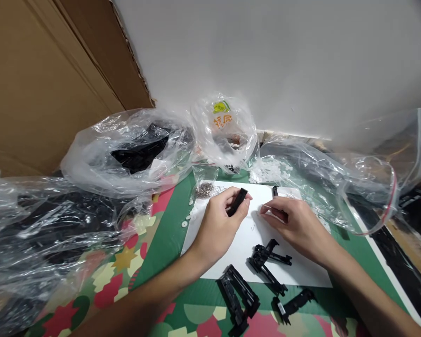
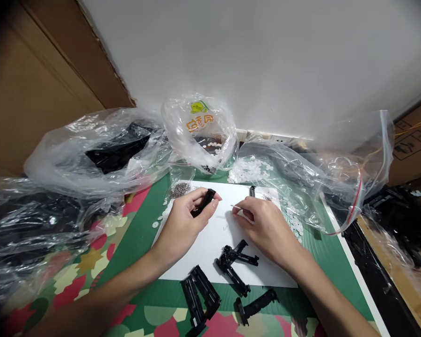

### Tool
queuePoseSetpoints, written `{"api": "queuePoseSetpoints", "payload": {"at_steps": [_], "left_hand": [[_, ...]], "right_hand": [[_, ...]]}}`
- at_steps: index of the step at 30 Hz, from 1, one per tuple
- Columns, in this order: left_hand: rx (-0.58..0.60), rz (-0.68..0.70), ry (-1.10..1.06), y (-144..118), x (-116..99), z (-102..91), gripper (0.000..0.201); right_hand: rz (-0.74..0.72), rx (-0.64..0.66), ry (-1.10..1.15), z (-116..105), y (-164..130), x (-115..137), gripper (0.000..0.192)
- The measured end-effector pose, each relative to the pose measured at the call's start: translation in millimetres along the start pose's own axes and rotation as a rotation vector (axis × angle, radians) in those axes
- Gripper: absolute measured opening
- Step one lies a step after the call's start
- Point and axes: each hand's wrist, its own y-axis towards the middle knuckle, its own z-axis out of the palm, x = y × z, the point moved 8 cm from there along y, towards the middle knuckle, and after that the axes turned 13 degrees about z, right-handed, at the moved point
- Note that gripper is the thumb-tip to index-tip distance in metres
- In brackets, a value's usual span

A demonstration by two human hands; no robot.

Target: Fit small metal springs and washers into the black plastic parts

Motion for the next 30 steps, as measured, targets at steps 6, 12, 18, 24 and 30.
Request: {"api": "queuePoseSetpoints", "payload": {"at_steps": [6,12,18,24,30], "left_hand": [[-0.033,-0.107,-0.097,-5.5,10.1,-2.2,0.019],[-0.040,-0.116,-0.121,-6.2,9.1,0.4,0.016],[0.004,-0.145,-0.179,-9.4,9.9,6.6,0.017],[0.085,-0.126,-0.113,-9.8,6.8,10.3,0.039],[0.152,-0.135,-0.195,-9.9,4.6,19.0,0.030]], "right_hand": [[-0.021,0.119,-0.048,17.7,-1.8,4.2,0.013],[-0.008,0.141,-0.085,28.4,1.6,2.2,0.017],[0.007,0.171,-0.013,27.8,-1.8,1.5,0.017],[-0.014,0.089,0.254,3.6,-4.0,0.7,0.021],[-0.085,0.050,0.436,-8.6,-10.7,8.9,0.022]]}}
